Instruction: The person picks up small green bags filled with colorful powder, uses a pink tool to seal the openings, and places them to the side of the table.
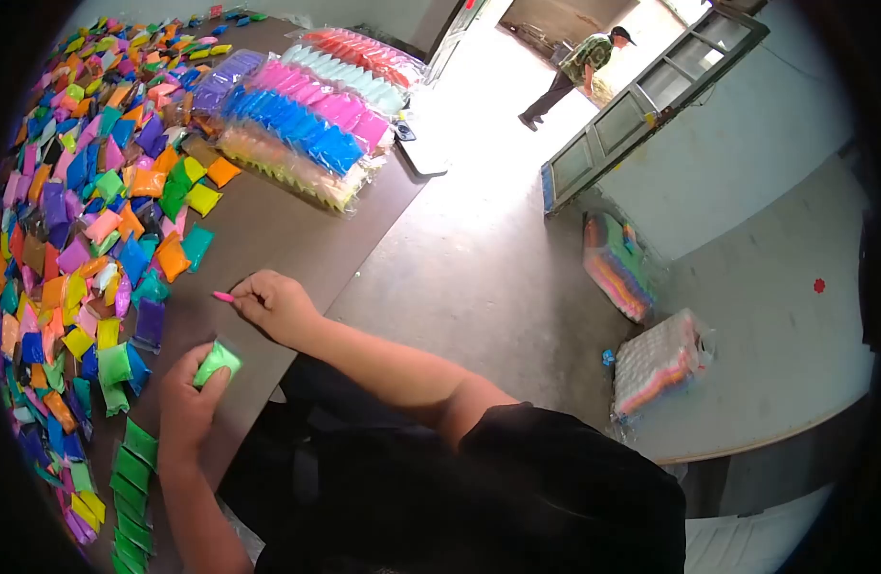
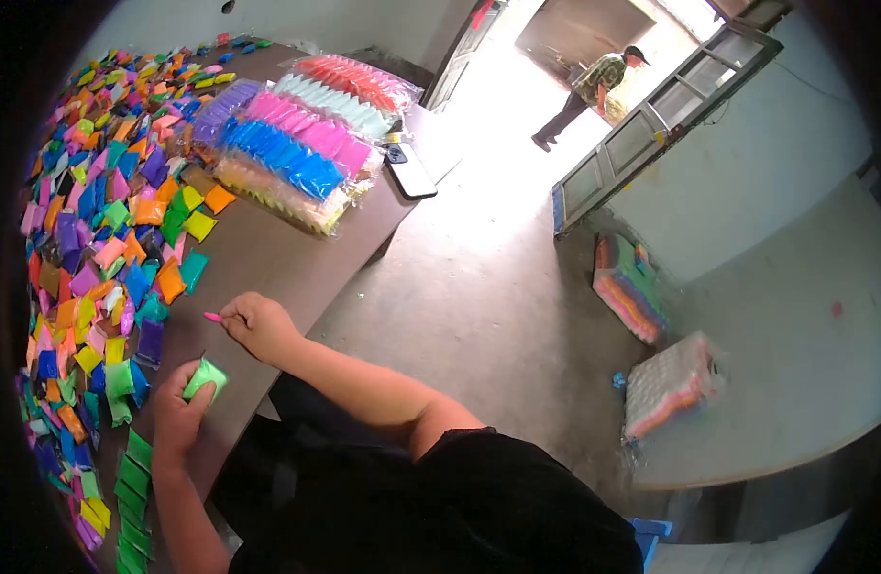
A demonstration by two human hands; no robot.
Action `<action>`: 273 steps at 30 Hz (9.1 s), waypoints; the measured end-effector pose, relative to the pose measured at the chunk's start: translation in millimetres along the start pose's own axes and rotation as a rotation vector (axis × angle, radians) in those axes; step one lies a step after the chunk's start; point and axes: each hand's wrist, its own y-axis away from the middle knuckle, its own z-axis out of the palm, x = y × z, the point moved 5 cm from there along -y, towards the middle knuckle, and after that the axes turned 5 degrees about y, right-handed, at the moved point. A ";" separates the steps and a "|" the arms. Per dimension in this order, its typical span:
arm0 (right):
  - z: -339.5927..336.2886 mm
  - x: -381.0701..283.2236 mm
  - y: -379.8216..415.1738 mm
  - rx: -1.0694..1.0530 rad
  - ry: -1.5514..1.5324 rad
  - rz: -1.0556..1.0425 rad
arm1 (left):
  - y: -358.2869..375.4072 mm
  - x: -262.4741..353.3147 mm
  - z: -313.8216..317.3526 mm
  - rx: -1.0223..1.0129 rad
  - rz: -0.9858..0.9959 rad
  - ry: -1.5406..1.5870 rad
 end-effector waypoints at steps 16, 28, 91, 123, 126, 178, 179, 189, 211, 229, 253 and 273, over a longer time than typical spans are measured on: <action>2.5 4.0 2.8 0.029 0.096 -0.125 | 29.4 18.2 28.4 0.166 0.256 -0.635; -3.2 -13.2 0.0 -0.047 0.100 -0.053 | 46.4 12.2 42.2 0.417 0.336 -0.660; 32.6 -35.3 22.9 -0.148 0.467 -0.293 | 39.9 -5.9 33.9 0.432 0.385 -0.643; 28.9 -35.5 37.1 -0.277 0.471 -0.361 | 47.6 -18.3 31.9 0.418 0.332 -0.577; 17.6 -37.4 40.1 -0.341 0.323 -0.438 | 49.6 -14.7 33.4 0.432 0.395 -0.612; 85.2 -22.8 -94.7 -0.886 -0.087 -0.516 | 41.5 19.2 41.1 0.335 0.130 -0.825; 82.6 -25.9 -92.5 -0.885 -0.106 -0.516 | 39.3 26.4 43.0 0.327 0.062 -0.817; 92.7 -21.7 -77.6 -0.752 0.096 -0.787 | 35.1 25.5 49.2 0.407 -0.003 -0.899; 85.6 -22.8 -84.1 -0.850 -0.106 -0.464 | 51.0 19.0 47.4 0.381 -0.173 -0.819; 86.0 -24.0 -81.5 -0.863 -0.111 -0.456 | 51.8 20.9 34.8 0.333 -0.023 -0.700; 84.9 -23.5 -68.5 -0.594 0.031 -0.766 | 46.8 8.4 50.8 0.521 0.015 -0.687; 85.8 -19.6 -84.8 -0.736 -0.159 -0.358 | 50.0 11.3 0.8 0.705 -0.139 -0.867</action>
